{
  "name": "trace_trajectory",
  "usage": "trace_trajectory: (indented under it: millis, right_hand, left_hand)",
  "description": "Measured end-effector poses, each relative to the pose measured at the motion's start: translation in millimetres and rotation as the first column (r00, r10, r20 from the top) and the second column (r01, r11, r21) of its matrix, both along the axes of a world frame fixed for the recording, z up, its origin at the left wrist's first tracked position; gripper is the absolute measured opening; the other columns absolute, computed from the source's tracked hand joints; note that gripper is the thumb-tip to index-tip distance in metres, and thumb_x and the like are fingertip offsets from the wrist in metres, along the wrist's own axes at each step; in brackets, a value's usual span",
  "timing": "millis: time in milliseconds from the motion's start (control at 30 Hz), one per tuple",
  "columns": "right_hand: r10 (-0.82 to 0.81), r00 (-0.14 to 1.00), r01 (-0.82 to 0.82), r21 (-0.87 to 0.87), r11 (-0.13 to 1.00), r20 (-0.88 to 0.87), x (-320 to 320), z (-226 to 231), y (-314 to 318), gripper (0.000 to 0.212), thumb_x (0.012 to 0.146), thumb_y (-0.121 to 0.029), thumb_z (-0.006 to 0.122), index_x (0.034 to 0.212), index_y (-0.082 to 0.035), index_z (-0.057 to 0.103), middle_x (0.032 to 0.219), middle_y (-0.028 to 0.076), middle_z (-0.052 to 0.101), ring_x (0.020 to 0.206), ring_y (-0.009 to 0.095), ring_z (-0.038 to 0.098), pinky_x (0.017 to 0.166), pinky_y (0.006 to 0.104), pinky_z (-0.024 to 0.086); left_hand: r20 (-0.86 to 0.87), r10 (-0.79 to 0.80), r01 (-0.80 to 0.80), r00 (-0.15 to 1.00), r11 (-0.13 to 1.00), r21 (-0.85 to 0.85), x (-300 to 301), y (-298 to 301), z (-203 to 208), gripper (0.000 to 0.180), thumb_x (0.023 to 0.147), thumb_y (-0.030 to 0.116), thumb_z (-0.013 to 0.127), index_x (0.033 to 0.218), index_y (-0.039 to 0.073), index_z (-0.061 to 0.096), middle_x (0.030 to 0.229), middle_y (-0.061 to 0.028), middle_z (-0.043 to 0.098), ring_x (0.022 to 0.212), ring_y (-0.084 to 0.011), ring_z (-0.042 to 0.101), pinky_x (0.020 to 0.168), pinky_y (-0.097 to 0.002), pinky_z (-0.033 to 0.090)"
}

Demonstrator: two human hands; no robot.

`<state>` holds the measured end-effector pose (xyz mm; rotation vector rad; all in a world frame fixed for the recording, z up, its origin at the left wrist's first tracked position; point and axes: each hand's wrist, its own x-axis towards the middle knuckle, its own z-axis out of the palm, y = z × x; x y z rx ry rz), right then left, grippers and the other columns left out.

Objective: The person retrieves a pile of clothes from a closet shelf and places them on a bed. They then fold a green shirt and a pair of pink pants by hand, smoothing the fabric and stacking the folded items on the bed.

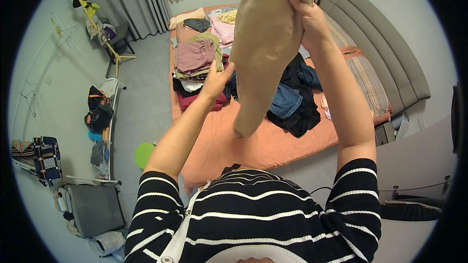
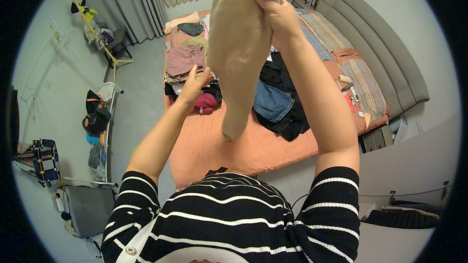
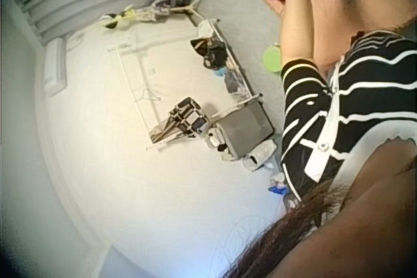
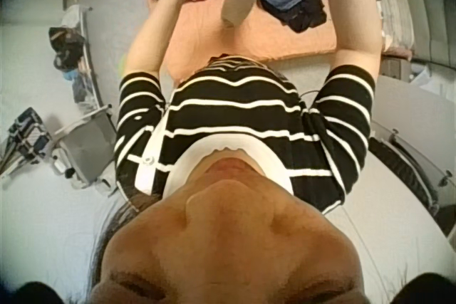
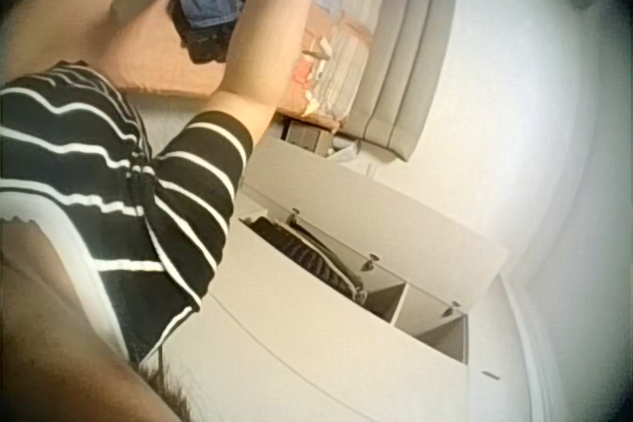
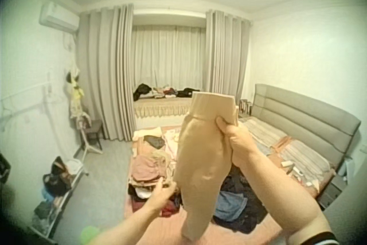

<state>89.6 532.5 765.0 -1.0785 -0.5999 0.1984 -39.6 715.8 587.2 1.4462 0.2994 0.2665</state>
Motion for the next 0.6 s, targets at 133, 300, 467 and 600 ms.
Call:
trace_trajectory:
  millis: [133,300,467,600]
  right_hand:
    - [0.045,0.995,-0.04,-0.056,0.998,0.09,-2,12,-1,0.044,0.083,-0.026,0.071,0.116,0.0,0.056,0.106,0.009,0.063,0.097,0.02,0.061,0.084,0.0326,0.048]
    - [-0.154,0.953,0.151,0.03,0.988,0.263,-9,30,3,0.036,0.083,-0.026,0.072,0.103,0.002,0.06,0.093,0.009,0.065,0.078,0.018,0.062,0.068,0.0284,0.051]
    - [-0.147,0.963,0.165,-0.065,0.984,0.225,14,39,-17,0.043,0.083,-0.031,0.072,0.108,0.001,0.061,0.097,0.009,0.065,0.086,0.019,0.061,0.076,0.0309,0.05]
    - [-0.141,0.976,0.167,-0.157,0.973,0.165,4,-14,3,0.05,0.078,-0.03,0.076,0.111,0.003,0.061,0.103,0.011,0.065,0.09,0.018,0.062,0.079,0.0296,0.049]
  left_hand:
    - [0.316,-0.153,0.209,0.936,0.966,-0.152,3,-13,21,0.109,0.082,0.026,0.074,0.145,-0.001,-0.011,0.12,-0.016,0.058,0.109,-0.0203,0.055,0.096,-0.0321,0.039]
    - [0.429,-0.172,0.32,0.887,0.898,-0.301,7,-7,46,0.068,0.077,-0.002,0.071,0.134,-0.008,0.035,0.117,-0.0139,0.06,0.107,-0.0193,0.058,0.095,-0.0331,0.047]
    - [0.488,-0.172,0.349,0.855,0.888,-0.299,4,-1,76,0.054,0.083,-0.003,0.064,0.131,-0.007,0.04,0.114,-0.013,0.06,0.103,-0.0188,0.06,0.092,-0.031,0.049]
    - [0.456,-0.168,0.335,0.874,0.888,-0.315,11,10,79,0.04,0.088,0.0,0.059,0.125,-0.005,0.048,0.114,-0.0124,0.06,0.102,-0.0178,0.06,0.091,-0.0304,0.049]
